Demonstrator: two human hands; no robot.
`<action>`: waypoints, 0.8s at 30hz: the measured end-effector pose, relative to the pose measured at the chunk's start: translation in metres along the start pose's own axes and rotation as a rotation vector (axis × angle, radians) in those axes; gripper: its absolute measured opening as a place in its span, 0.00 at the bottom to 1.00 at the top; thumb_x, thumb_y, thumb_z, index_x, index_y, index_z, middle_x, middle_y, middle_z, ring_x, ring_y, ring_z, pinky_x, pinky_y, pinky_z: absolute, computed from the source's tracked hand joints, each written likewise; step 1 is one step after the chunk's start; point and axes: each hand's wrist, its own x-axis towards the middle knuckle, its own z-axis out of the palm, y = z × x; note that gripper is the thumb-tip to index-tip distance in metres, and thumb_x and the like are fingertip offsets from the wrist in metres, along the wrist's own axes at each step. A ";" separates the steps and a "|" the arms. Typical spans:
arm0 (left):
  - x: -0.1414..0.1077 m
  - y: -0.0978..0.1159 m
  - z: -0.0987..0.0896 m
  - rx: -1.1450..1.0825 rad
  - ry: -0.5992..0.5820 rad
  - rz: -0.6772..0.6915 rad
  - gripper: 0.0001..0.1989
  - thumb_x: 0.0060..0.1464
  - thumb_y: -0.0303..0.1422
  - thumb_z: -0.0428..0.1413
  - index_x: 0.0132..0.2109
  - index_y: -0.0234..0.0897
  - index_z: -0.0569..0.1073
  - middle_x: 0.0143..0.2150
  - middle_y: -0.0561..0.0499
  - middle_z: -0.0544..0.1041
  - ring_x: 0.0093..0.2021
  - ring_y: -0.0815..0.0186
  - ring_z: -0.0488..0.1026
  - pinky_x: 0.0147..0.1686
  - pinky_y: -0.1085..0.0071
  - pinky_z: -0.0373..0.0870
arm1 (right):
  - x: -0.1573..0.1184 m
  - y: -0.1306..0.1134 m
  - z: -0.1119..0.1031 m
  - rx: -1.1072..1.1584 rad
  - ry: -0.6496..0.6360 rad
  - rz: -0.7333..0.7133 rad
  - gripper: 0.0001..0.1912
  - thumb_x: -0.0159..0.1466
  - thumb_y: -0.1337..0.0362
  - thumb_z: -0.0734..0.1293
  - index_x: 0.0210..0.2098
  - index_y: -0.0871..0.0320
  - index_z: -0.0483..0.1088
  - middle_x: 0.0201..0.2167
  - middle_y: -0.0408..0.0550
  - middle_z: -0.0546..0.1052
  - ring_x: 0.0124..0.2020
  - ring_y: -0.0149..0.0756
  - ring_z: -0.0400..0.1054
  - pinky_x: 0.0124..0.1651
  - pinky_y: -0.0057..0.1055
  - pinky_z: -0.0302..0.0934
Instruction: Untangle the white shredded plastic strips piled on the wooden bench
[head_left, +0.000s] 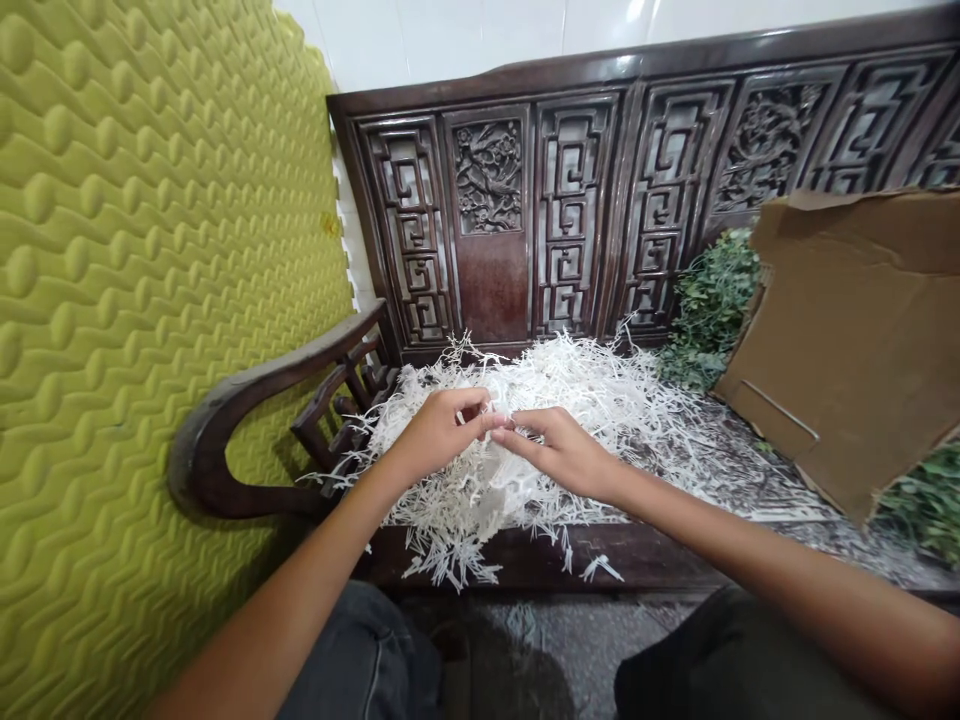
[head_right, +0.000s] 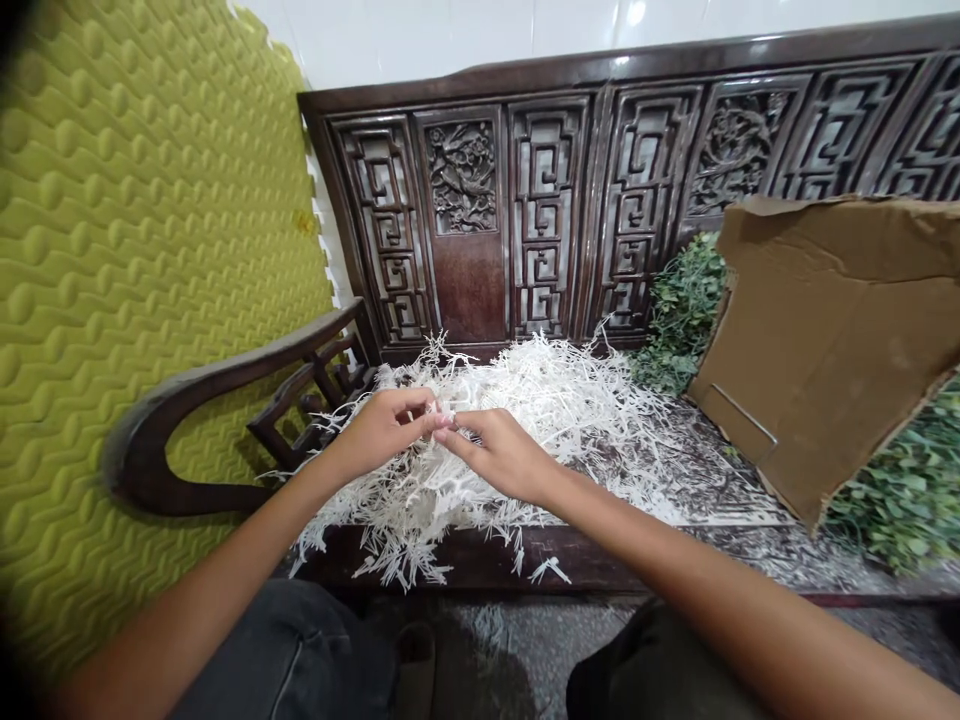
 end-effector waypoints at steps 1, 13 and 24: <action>0.001 -0.002 -0.002 0.017 0.009 0.002 0.17 0.59 0.40 0.52 0.25 0.35 0.67 0.22 0.55 0.67 0.25 0.72 0.62 0.27 0.74 0.57 | -0.001 -0.005 0.001 -0.010 0.000 -0.003 0.19 0.69 0.57 0.57 0.29 0.59 0.71 0.25 0.43 0.72 0.26 0.29 0.63 0.32 0.29 0.56; -0.013 -0.068 -0.050 -0.075 0.321 -0.257 0.22 0.49 0.41 0.61 0.50 0.39 0.70 0.46 0.47 0.73 0.39 0.65 0.71 0.35 0.72 0.68 | -0.015 -0.038 0.017 -0.128 -0.187 -0.070 0.19 0.69 0.61 0.56 0.22 0.59 0.62 0.17 0.38 0.63 0.17 0.25 0.54 0.25 0.27 0.49; -0.015 0.009 -0.010 0.013 -0.090 0.022 0.15 0.60 0.41 0.51 0.31 0.36 0.69 0.26 0.55 0.68 0.29 0.70 0.64 0.30 0.73 0.59 | -0.010 -0.024 0.005 -0.084 -0.042 0.031 0.19 0.68 0.58 0.58 0.22 0.59 0.63 0.18 0.39 0.62 0.21 0.26 0.55 0.28 0.28 0.46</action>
